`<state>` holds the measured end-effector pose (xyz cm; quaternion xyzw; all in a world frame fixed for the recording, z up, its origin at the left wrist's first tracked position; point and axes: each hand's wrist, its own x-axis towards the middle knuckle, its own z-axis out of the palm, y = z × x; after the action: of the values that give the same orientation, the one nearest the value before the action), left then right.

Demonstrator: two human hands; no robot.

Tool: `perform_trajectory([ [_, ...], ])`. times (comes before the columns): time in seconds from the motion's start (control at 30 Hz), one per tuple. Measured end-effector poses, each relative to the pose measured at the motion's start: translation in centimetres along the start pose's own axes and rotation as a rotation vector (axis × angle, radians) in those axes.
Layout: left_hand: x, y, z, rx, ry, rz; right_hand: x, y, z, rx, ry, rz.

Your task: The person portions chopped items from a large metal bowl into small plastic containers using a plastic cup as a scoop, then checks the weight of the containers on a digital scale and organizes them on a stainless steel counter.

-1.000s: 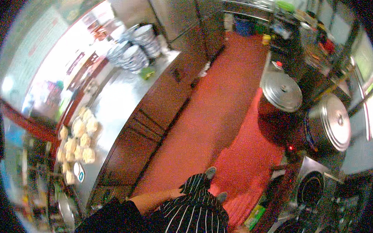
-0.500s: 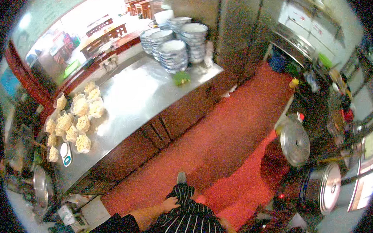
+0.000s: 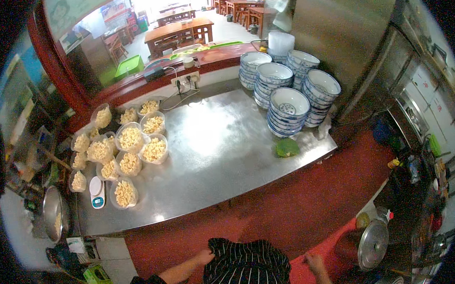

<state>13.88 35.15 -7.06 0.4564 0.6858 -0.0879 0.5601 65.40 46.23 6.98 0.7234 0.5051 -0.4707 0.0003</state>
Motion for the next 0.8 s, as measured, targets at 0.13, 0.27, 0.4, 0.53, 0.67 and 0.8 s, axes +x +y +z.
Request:
perform_trajectory([
  [0.13,-0.3,-4.7,-0.1,-0.102,-0.108,-0.084,7.4,-17.0,-9.3,-0.066,0.278,-0.351],
  [0.27,-0.9,-3.3,0.7,-0.432,-0.082,-0.4,11.7,-34.7,-19.0,-0.094,0.424,-0.729],
  [0.4,-0.1,-2.5,1.9,-0.748,0.091,-0.735,18.7,-51.4,-24.1,-0.004,0.405,-0.952],
  [0.53,1.4,3.4,0.3,-0.874,0.242,-0.813,24.3,-64.9,-27.7,-0.051,0.472,-1.073],
  [0.67,3.3,8.7,-5.1,-0.845,0.407,-0.723,34.8,-74.6,-32.0,-0.082,0.635,-1.061],
  [0.8,4.2,12.1,-9.9,-0.804,0.484,-0.686,45.3,-82.0,-36.4,-0.106,0.883,-1.06],
])
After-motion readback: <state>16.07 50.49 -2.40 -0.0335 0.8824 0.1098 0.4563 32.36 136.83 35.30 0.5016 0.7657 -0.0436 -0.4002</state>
